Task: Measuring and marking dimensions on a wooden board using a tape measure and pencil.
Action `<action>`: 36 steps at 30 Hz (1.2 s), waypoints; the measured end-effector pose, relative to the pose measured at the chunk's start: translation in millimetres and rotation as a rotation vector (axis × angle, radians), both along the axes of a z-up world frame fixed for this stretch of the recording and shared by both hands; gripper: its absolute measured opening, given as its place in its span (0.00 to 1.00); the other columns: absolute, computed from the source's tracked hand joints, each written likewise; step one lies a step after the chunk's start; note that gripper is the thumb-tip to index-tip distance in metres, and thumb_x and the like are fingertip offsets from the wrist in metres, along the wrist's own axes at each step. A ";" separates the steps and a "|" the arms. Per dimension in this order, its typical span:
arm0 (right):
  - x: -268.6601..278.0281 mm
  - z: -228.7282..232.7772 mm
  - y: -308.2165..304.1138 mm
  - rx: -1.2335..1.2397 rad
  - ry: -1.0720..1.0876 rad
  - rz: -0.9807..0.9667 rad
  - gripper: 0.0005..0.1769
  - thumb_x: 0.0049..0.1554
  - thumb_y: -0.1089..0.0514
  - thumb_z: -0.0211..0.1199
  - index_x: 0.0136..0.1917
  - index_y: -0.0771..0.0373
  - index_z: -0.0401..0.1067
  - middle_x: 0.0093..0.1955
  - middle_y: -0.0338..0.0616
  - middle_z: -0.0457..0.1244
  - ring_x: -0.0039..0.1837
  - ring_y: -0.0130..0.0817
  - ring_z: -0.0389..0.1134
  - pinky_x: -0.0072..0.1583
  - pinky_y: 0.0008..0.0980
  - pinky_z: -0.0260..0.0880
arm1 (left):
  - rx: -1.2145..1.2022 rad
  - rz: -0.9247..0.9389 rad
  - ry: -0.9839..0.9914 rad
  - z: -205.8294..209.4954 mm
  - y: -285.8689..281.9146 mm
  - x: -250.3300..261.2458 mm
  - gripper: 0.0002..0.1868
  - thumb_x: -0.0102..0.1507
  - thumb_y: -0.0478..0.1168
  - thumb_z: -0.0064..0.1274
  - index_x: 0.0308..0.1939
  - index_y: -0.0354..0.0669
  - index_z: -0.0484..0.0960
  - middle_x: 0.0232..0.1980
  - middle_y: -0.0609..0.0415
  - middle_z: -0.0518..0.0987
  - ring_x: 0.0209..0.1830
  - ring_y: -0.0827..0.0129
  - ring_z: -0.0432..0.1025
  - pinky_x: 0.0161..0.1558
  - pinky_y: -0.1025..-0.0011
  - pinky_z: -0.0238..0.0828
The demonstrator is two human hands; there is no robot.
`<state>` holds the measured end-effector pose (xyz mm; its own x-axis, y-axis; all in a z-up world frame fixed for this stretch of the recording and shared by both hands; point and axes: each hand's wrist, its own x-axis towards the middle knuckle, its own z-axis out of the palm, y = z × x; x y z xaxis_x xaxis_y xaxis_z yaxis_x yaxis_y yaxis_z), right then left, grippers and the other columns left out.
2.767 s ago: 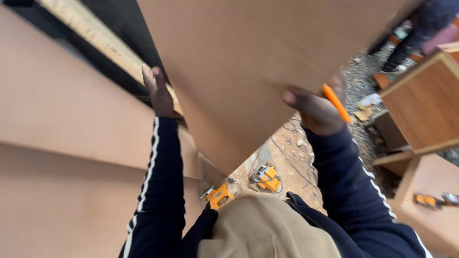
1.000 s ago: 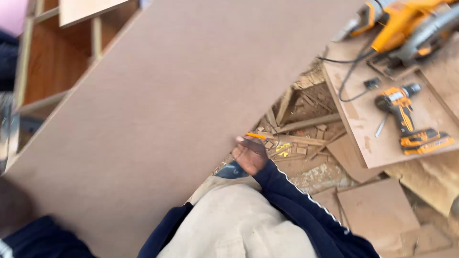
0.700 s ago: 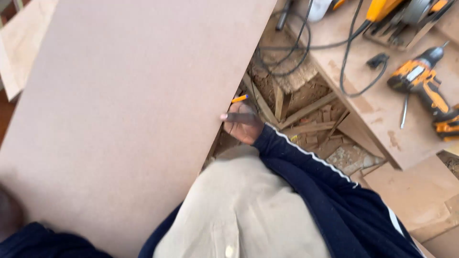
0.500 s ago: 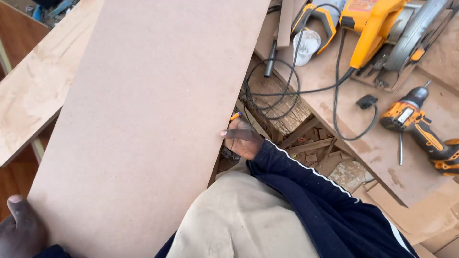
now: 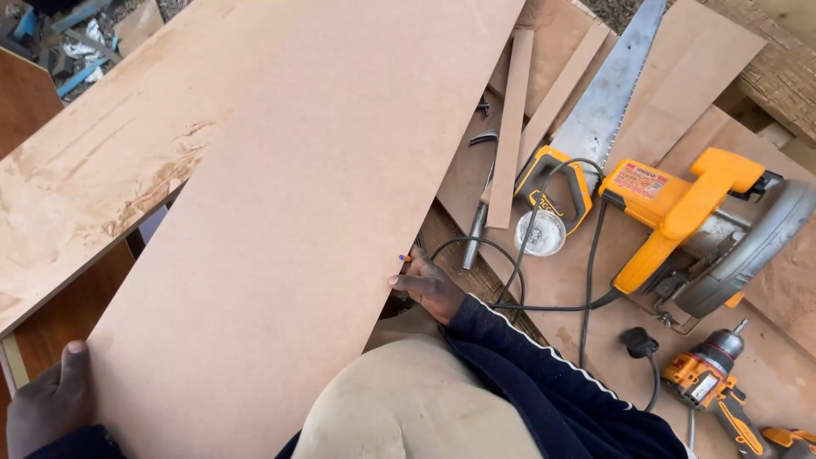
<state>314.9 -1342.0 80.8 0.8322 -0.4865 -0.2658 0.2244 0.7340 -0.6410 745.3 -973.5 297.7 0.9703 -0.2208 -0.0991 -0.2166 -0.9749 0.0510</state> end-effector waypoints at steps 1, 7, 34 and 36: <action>-2.7 0.5 0.8 0.012 0.007 0.009 0.42 0.62 0.54 0.76 0.83 0.57 0.61 0.53 0.40 0.64 0.50 0.29 0.64 0.52 0.32 0.61 | 0.012 0.009 0.007 -5.7 -5.4 6.7 0.56 1.01 0.77 0.44 0.44 0.27 0.91 0.42 0.25 0.88 0.48 0.25 0.82 0.48 0.39 0.72; -12.7 38.4 -20.8 -0.096 0.077 0.032 0.58 0.64 0.48 0.73 0.97 0.58 0.46 0.93 0.53 0.61 0.87 0.49 0.67 0.81 0.48 0.70 | -0.130 -0.034 0.261 -41.9 -59.7 19.6 0.52 0.94 0.68 0.44 0.31 0.23 0.72 0.32 0.32 0.74 0.36 0.43 0.67 0.44 0.47 0.60; 250.7 59.0 -85.1 -0.151 0.469 0.452 0.29 0.70 0.42 0.64 0.75 0.62 0.77 0.61 0.56 0.82 0.61 0.38 0.83 0.66 0.35 0.82 | -0.286 -0.352 0.374 -106.4 -248.2 323.0 0.35 0.89 0.59 0.48 0.33 0.49 0.55 0.34 0.59 0.51 0.36 0.64 0.48 0.40 0.57 0.46; 279.5 58.7 -85.5 -0.101 0.462 0.431 0.36 0.70 0.38 0.63 0.83 0.59 0.75 0.61 0.51 0.81 0.59 0.36 0.83 0.63 0.34 0.83 | -0.289 -0.314 0.407 -119.5 -256.3 371.5 0.39 0.92 0.64 0.56 0.34 0.46 0.63 0.35 0.62 0.58 0.39 0.67 0.54 0.43 0.60 0.53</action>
<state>594.3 -1427.5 139.5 0.7694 -0.1749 -0.6144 -0.3936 0.6278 -0.6715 1116.7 -1229.9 178.2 0.7509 -0.5647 -0.3426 -0.3997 -0.8014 0.4449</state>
